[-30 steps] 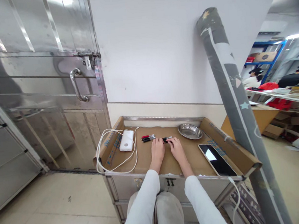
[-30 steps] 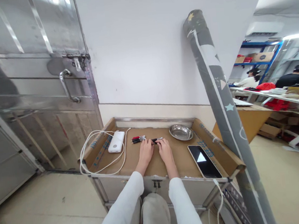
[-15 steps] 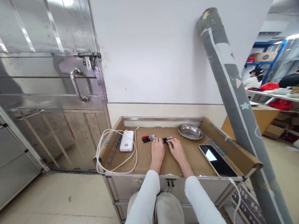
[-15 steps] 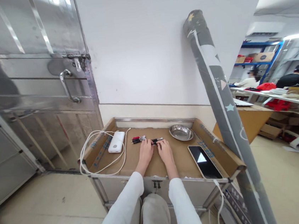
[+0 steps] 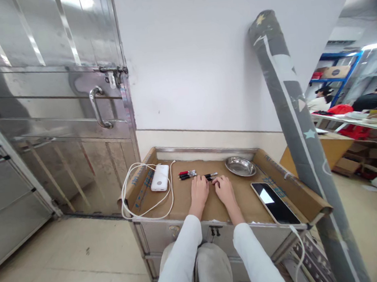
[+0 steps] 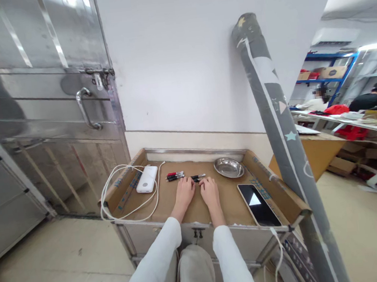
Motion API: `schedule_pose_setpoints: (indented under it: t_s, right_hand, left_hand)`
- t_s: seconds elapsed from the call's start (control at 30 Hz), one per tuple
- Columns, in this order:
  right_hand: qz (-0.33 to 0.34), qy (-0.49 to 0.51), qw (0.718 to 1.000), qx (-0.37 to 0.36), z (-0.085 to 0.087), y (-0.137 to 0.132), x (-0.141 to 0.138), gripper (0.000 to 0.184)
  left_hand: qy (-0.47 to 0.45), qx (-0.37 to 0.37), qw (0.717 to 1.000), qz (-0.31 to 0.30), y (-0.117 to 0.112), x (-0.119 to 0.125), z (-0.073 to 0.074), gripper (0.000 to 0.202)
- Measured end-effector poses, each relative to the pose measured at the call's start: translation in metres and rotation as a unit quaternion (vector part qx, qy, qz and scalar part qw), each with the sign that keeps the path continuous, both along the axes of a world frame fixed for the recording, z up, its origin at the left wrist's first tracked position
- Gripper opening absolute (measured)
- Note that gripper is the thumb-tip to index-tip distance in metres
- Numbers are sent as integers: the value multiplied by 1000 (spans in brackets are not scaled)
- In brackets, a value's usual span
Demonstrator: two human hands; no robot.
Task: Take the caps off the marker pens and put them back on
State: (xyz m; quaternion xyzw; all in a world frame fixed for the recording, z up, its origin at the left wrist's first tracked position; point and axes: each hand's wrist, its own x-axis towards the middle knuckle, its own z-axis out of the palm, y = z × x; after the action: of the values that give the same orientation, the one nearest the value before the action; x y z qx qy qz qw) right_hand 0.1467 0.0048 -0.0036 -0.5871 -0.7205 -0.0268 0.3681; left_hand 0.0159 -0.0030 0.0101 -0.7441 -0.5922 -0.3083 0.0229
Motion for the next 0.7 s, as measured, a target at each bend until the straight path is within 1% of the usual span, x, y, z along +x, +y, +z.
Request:
schedule_pose_setpoints:
  t_s: [0.17,0.3,0.53,0.7]
  right_hand:
    - [-18,-9,1000,-15,3,-2,-2,27]
    - [-17,-2,1000,-11,1,-2,-1,27]
    - [-14,8,1000,-20,-3,2,1,26]
    - [-3,23,999,-24,-6,4,1,27]
  left_hand:
    - [28,-20,999,15,-3,0,5,15]
    - [32,-27,999,21,-3,0,6,16]
    - [8,-41,999,15,1,1,2,14]
    - [-10,-46,999,0,2,-1,2,11]
